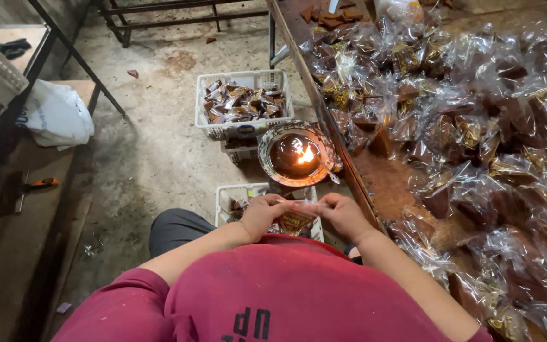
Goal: Sealing small plastic bags containing food items by holding the edges over a candle flame and then placing them into a storage crate.
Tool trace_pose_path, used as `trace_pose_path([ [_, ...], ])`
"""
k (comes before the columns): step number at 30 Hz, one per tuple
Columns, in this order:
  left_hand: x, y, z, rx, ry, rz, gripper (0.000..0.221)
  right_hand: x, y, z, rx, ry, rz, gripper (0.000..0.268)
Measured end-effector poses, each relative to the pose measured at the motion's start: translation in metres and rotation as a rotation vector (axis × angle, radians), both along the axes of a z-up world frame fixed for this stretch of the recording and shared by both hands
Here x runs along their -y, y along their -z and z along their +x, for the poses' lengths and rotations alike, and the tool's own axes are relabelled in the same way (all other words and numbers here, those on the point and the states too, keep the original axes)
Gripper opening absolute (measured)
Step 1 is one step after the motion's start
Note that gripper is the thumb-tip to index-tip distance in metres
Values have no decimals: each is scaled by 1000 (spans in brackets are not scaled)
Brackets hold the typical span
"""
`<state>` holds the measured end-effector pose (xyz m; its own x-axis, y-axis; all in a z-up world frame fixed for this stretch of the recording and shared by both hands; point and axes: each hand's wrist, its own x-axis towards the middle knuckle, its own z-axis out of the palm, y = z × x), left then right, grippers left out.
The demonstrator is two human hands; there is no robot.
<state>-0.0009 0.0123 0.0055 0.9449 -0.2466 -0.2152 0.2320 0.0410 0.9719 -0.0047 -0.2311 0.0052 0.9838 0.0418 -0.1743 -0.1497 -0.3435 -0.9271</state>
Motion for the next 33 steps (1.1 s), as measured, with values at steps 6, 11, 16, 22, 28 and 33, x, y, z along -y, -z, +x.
trace_pose_path([
  [6, 10, 2, 4, 197, 70, 237, 32, -3, 4, -2, -219, 79, 192, 35],
  [11, 27, -24, 1, 435, 623, 718, 87, -25, -83, -30, -331, 144, 339, 31],
  [16, 29, -8, 8, 173, 541, 644, 67, 0, -24, 1, -88, 250, 677, 22],
  [22, 41, 17, 12, 136, 600, 369, 67, -16, -57, -16, 45, 17, 434, 16],
  [28, 41, 24, 18, 22, 487, 132, 39, 12, -27, 4, 51, 277, 575, 33],
  [33, 47, 19, 57, -456, 233, -363, 30, 12, -20, 5, 66, 218, 506, 36],
])
